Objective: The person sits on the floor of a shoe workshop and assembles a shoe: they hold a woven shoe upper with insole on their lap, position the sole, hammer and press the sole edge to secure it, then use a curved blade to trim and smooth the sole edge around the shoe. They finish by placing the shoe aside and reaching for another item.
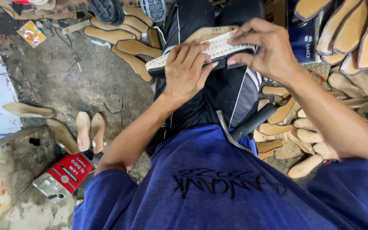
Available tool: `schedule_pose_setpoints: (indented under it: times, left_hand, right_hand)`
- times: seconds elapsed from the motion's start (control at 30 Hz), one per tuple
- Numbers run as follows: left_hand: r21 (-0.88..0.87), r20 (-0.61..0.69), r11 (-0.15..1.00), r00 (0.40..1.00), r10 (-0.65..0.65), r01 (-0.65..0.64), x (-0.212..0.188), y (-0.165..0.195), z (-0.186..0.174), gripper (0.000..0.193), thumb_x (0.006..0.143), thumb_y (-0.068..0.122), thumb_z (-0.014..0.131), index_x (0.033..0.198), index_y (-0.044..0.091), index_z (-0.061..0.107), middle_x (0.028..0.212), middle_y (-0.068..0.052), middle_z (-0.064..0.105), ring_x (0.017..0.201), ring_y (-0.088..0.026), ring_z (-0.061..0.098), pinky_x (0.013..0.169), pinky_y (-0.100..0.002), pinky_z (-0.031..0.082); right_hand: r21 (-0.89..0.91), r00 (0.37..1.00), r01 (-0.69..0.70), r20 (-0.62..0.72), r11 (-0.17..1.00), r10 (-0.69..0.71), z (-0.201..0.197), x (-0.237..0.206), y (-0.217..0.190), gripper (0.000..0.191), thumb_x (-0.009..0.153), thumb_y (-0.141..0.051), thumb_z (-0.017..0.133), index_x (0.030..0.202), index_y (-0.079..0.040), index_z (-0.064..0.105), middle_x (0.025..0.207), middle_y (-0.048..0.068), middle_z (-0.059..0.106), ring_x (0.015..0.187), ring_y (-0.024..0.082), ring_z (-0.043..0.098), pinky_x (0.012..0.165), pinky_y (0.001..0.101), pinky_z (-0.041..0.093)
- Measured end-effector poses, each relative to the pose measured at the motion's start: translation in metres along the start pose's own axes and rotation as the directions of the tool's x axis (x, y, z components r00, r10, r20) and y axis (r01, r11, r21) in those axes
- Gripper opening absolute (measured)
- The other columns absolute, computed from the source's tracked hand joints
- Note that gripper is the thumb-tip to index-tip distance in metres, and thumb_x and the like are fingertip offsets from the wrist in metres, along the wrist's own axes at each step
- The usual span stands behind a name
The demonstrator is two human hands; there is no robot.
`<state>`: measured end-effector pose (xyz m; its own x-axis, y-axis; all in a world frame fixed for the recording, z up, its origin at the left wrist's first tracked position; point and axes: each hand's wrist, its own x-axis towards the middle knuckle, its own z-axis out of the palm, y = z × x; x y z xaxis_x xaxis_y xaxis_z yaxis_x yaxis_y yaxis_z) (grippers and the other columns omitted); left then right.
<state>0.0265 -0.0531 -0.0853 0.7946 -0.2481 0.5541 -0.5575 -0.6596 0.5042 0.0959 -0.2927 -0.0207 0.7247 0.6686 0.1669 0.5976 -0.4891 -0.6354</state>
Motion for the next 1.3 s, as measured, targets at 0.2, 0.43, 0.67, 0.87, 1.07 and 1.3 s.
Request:
schedule_pose_setpoints:
  times: [0.2, 0.43, 0.67, 0.87, 1.07, 1.3]
  left_hand:
    - [0.014, 0.007, 1.0, 1.0, -0.01, 0.01, -0.006, 0.005, 0.001, 0.023, 0.087, 0.018, 0.081, 0.098, 0.008, 0.063, 0.123, -0.007, 0.064, 0.121, -0.029, 0.062, 0.101, -0.046, 0.046]
    - [0.026, 0.11, 0.997, 0.992, 0.068, -0.071, -0.008, 0.006, -0.017, 0.029, 0.095, 0.02, 0.078, 0.117, 0.005, 0.065, 0.137, -0.011, 0.061, 0.134, -0.031, 0.055, 0.115, -0.048, 0.04]
    - [0.11, 0.031, 0.969, 0.975, 0.22, -0.222, -0.034, -0.001, -0.044, 0.03, 0.094, 0.02, 0.084, 0.119, 0.011, 0.071, 0.141, -0.006, 0.061, 0.139, -0.026, 0.054, 0.117, -0.047, 0.04]
    - [-0.025, -0.017, 0.997, 0.997, 0.07, -0.07, -0.024, 0.004, -0.034, 0.022, 0.084, 0.014, 0.087, 0.096, 0.01, 0.068, 0.122, 0.0, 0.07, 0.125, -0.023, 0.064, 0.102, -0.041, 0.049]
    - [-0.029, -0.12, 0.999, 0.992, 0.042, -0.046, -0.014, 0.013, -0.027, 0.021, 0.081, 0.013, 0.088, 0.09, 0.008, 0.069, 0.111, -0.002, 0.072, 0.115, -0.024, 0.068, 0.094, -0.039, 0.051]
    - [-0.018, -0.125, 1.0, 0.992, -0.01, 0.007, -0.007, 0.019, -0.026, 0.019, 0.082, 0.012, 0.087, 0.092, 0.008, 0.071, 0.109, -0.001, 0.072, 0.114, -0.023, 0.068, 0.094, -0.039, 0.051]
  right_hand:
    - [-0.064, 0.997, -0.014, -0.07, 0.998, 0.009, 0.01, -0.005, -0.006, 0.038, 0.078, -0.016, 0.096, 0.108, -0.001, 0.077, 0.111, 0.012, 0.069, 0.108, 0.03, 0.07, 0.094, 0.0364, 0.057]
    - [-0.164, 0.992, -0.038, -0.128, 0.986, 0.016, 0.017, -0.01, -0.014, 0.038, 0.079, -0.016, 0.097, 0.106, -0.001, 0.075, 0.105, 0.014, 0.068, 0.103, 0.034, 0.066, 0.087, 0.0413, 0.053]
    - [-0.218, 0.918, 0.292, -0.21, 0.931, -0.337, 0.044, -0.035, -0.03, 0.038, 0.082, -0.008, 0.09, 0.116, 0.0, 0.074, 0.122, 0.015, 0.062, 0.115, 0.036, 0.06, 0.106, 0.0499, 0.051]
    - [-0.126, 0.938, 0.174, -0.282, 0.977, -0.203, 0.054, -0.032, -0.018, 0.028, 0.079, -0.009, 0.094, 0.094, -0.004, 0.071, 0.111, 0.009, 0.066, 0.107, 0.031, 0.061, 0.091, 0.0419, 0.051]
    - [-0.059, 0.928, 0.079, -0.361, 0.995, -0.095, 0.056, -0.028, -0.018, 0.026, 0.082, -0.009, 0.096, 0.095, -0.006, 0.075, 0.107, 0.006, 0.068, 0.102, 0.024, 0.064, 0.087, 0.0353, 0.053]
    - [-0.03, 0.925, 0.074, -0.372, 0.997, -0.08, 0.044, -0.016, -0.027, 0.038, 0.069, -0.011, 0.095, 0.102, -0.003, 0.078, 0.111, 0.009, 0.069, 0.105, 0.028, 0.063, 0.089, 0.0376, 0.052]
